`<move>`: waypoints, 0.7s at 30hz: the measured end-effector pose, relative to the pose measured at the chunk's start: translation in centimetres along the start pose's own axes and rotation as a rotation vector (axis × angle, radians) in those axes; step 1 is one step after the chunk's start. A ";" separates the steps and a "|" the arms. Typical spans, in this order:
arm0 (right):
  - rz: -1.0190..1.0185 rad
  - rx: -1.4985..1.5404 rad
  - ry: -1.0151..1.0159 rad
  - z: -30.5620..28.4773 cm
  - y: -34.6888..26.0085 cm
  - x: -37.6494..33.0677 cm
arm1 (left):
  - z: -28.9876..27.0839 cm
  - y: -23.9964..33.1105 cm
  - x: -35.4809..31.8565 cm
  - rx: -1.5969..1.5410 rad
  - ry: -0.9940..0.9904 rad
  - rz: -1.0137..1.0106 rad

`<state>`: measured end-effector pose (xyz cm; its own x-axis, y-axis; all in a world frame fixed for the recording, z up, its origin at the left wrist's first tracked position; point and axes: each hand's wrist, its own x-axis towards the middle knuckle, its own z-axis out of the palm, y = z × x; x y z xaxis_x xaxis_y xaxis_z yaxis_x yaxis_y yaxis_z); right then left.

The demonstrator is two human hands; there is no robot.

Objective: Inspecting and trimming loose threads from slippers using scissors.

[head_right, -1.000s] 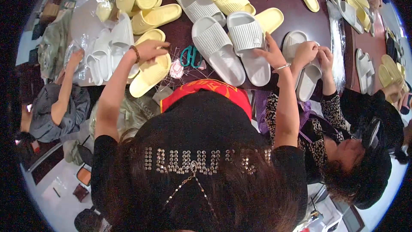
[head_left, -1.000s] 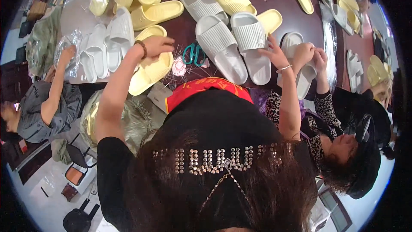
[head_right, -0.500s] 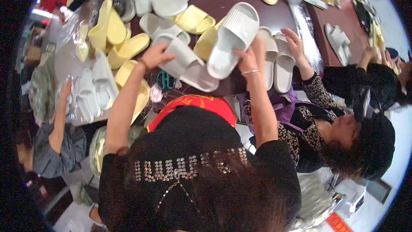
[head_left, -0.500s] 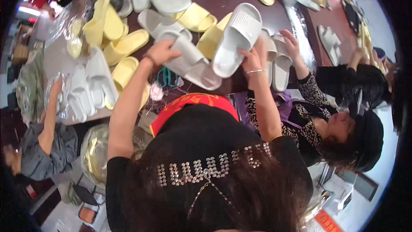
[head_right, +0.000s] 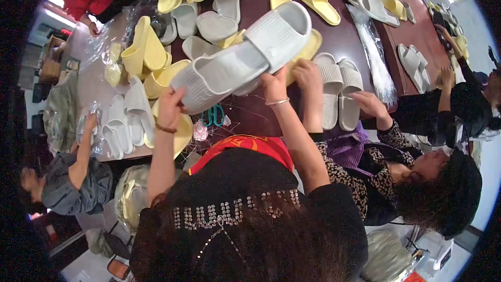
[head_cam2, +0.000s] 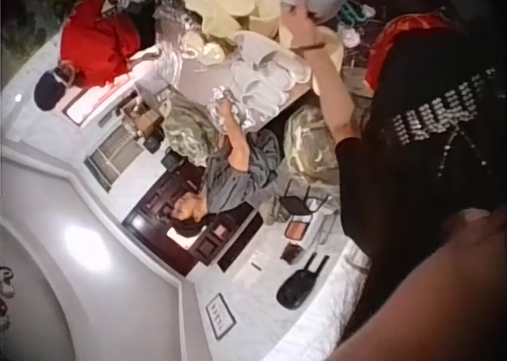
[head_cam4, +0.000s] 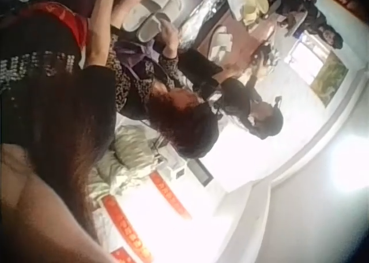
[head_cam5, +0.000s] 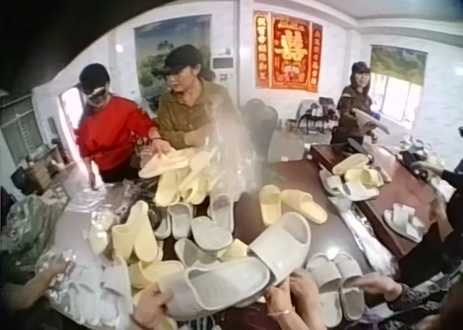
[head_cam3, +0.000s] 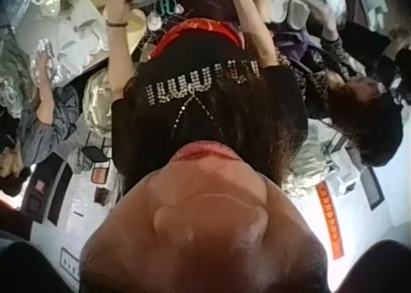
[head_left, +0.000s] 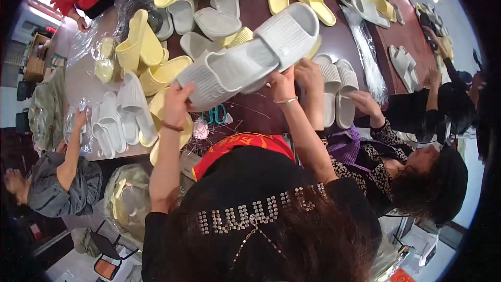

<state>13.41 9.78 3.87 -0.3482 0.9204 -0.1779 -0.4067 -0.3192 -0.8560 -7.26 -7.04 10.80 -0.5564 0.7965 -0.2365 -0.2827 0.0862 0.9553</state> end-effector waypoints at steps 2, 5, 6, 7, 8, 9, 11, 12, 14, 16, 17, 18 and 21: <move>-0.027 -0.057 -0.062 1.6 0.6 -1.4 | 3.1 -1.5 -0.5 -0.196 0.116 -0.075; -0.157 -0.045 -0.119 2.7 1.6 -3.0 | 4.9 -4.5 0.2 -0.334 0.026 -0.052; -0.223 -0.039 -0.144 2.6 1.6 -3.2 | 5.3 -5.2 0.8 -0.398 0.005 -0.056; -0.223 -0.043 -0.141 2.4 1.2 -2.9 | 5.6 -6.0 1.1 -0.461 -0.016 -0.060; -0.146 -0.090 -0.189 1.9 0.5 -2.4 | 6.2 -5.8 0.8 -0.460 -0.017 -0.069; -0.068 -0.134 -0.238 1.3 -0.5 -1.8 | 6.7 -5.4 0.4 -0.500 -0.042 -0.085; 0.023 -0.175 -0.303 0.3 -2.3 -2.1 | 7.6 -4.5 -0.6 -0.581 -0.071 -0.102; 0.139 -0.003 -0.331 -0.1 -3.5 -2.4 | 8.2 -4.7 -0.9 -0.580 -0.055 -0.097; 0.110 0.133 -0.259 -0.6 -4.1 -1.9 | 10.4 -5.0 -1.0 -0.465 -0.165 -0.054; -0.074 0.120 -0.097 -2.3 -3.7 -1.4 | 12.8 -3.9 -1.8 -0.555 -0.422 -0.133; -0.120 0.141 -0.036 -3.5 -4.0 -1.1 | 12.8 -3.8 -2.1 -0.558 -0.409 -0.124; -0.116 0.140 -0.046 -4.5 -4.5 -0.8 | 12.9 -3.8 -2.6 -0.432 -0.551 -0.240; -0.026 0.201 -0.079 -7.2 -5.8 -1.3 | 11.6 -4.3 -2.6 -0.198 -0.687 -0.350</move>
<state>22.28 12.10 5.60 -0.3968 0.9111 -0.1114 -0.5740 -0.3410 -0.7444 4.45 -2.52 9.34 0.1787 0.9392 -0.2931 -0.5217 0.3430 0.7811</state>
